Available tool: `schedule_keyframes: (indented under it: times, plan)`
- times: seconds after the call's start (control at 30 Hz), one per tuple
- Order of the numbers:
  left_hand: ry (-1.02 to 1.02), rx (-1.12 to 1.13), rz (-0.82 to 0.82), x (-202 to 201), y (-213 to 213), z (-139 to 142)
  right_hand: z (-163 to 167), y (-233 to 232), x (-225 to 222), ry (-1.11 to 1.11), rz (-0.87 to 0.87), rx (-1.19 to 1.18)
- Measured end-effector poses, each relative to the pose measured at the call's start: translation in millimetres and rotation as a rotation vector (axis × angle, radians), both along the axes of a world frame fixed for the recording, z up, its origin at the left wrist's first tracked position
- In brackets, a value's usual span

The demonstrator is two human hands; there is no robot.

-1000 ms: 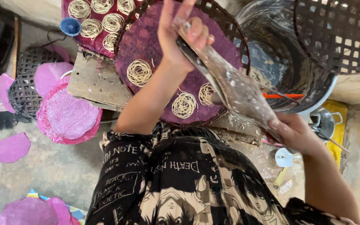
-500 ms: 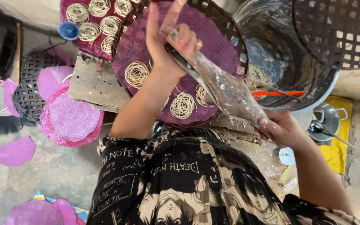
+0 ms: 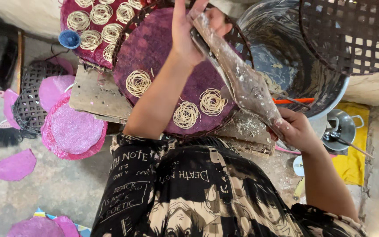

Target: The person scoops dough from a large bucket with an orange scraper and loads it into a handheld metal noodle press. They squeeze the press to extrude noodle strands onto round pink trays, forming nests, and place small colored cups on the trays as markers.

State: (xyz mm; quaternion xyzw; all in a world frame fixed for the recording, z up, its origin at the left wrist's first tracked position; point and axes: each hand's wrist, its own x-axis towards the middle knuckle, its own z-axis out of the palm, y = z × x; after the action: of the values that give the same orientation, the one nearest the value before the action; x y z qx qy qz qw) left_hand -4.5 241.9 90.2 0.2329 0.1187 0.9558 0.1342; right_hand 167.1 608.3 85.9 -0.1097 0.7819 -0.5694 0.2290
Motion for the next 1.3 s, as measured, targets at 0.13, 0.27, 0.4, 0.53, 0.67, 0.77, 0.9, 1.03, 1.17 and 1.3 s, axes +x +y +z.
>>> schedule_keyframes:
  times: [0.13, 0.27, 0.4, 0.53, 0.67, 0.77, 0.9, 1.03, 1.17, 1.3]
  plan:
    - [0.374, -0.668, 0.125, 32, -8, 34, 3, -4, 1, 0.009, -0.029, -0.284]
    - [0.949, -1.475, 0.891, 80, 47, 43, 1, -30, -7, 0.016, -0.108, -0.249]
    - [0.589, -1.961, 0.999, 87, 61, 54, 44, -49, -35, 0.325, -0.046, 0.121]
    - [0.944, -1.916, 1.135, 99, 76, 83, 124, -69, -67, 1.081, -0.095, 0.236]
    - [0.750, -2.191, 0.435, 101, 88, 109, 166, -101, -37, 1.532, -0.013, 0.646]
    - [0.937, -2.164, 0.397, 115, 76, 107, 180, -102, -8, 1.532, 0.430, 0.412]
    - [1.113, -2.081, 0.491, 141, 50, 96, 194, -61, -18, 0.586, 0.153, 0.232]
    - [1.196, -1.653, 0.939, 128, 0, 91, 190, 8, -26, 0.636, 0.115, -0.583]
    - [0.836, -1.197, 0.822, 113, -4, 67, 156, 56, -26, 0.683, -0.049, -0.647]
    - [0.729, -1.118, 0.657, 102, 10, 49, 133, 95, -29, 0.731, -0.218, -0.478]
